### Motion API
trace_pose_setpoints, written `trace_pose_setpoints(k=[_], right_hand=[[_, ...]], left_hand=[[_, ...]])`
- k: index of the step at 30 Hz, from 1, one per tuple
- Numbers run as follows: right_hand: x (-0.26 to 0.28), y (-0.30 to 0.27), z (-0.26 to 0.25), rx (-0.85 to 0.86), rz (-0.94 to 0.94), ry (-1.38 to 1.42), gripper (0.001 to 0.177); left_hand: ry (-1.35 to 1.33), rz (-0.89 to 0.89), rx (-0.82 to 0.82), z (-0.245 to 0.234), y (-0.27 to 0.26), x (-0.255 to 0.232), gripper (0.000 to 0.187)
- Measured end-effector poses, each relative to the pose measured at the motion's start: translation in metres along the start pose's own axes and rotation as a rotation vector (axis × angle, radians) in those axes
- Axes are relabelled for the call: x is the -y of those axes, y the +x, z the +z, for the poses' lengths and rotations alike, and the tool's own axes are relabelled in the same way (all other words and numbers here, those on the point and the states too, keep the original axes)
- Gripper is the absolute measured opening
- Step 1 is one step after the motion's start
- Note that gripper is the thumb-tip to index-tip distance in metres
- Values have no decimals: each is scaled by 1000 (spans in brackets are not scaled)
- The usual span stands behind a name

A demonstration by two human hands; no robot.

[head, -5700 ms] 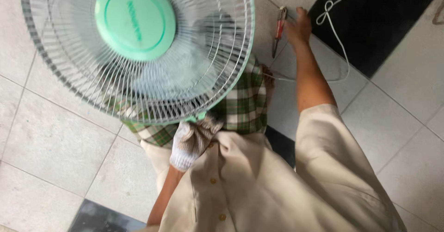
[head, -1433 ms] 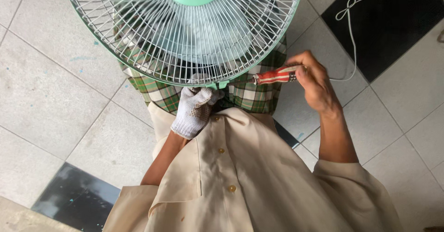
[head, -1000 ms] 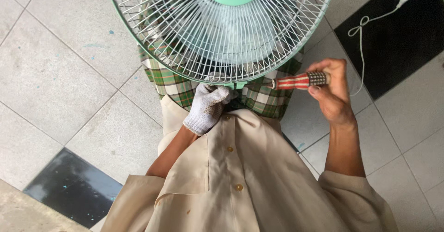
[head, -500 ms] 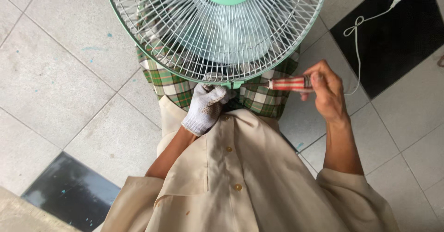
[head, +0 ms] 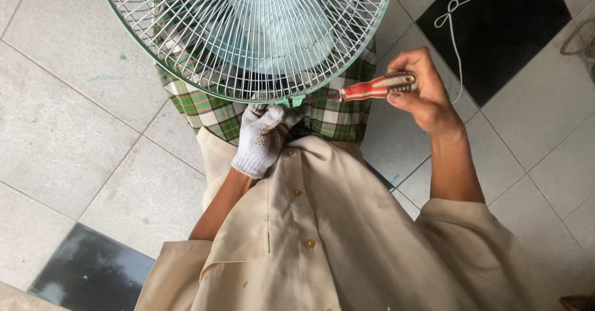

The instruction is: The person sits on the floor and assembles a small electric fan. They attach the front wire cage to the fan body and use a screwdriver to tighten the screws securing the cage in place.

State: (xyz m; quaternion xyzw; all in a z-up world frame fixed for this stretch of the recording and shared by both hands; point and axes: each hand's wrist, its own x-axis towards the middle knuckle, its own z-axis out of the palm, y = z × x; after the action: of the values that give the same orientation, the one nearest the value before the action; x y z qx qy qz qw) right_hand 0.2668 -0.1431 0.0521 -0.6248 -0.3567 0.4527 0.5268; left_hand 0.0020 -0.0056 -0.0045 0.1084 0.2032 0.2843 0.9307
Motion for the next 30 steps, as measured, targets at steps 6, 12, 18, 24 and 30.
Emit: trace_pose_setpoints(k=[6, 12, 18, 24, 30], right_hand=[[18, 14, 6, 65, 178, -235, 19], [33, 10, -1, 176, -104, -324, 34], [10, 13, 6, -5, 249, -181, 22], [18, 5, 0, 79, -8, -66, 22], [9, 5, 3, 111, 4, -314, 12]], left_hand=[[-41, -80, -137, 2, -1, -2, 36], [-60, -110, -122, 4, -2, -3, 41], [-55, -89, -50, 8, -6, -5, 43], [-5, -81, -53, 14, -7, -6, 39], [-20, -74, -73, 8, -4, -2, 38]])
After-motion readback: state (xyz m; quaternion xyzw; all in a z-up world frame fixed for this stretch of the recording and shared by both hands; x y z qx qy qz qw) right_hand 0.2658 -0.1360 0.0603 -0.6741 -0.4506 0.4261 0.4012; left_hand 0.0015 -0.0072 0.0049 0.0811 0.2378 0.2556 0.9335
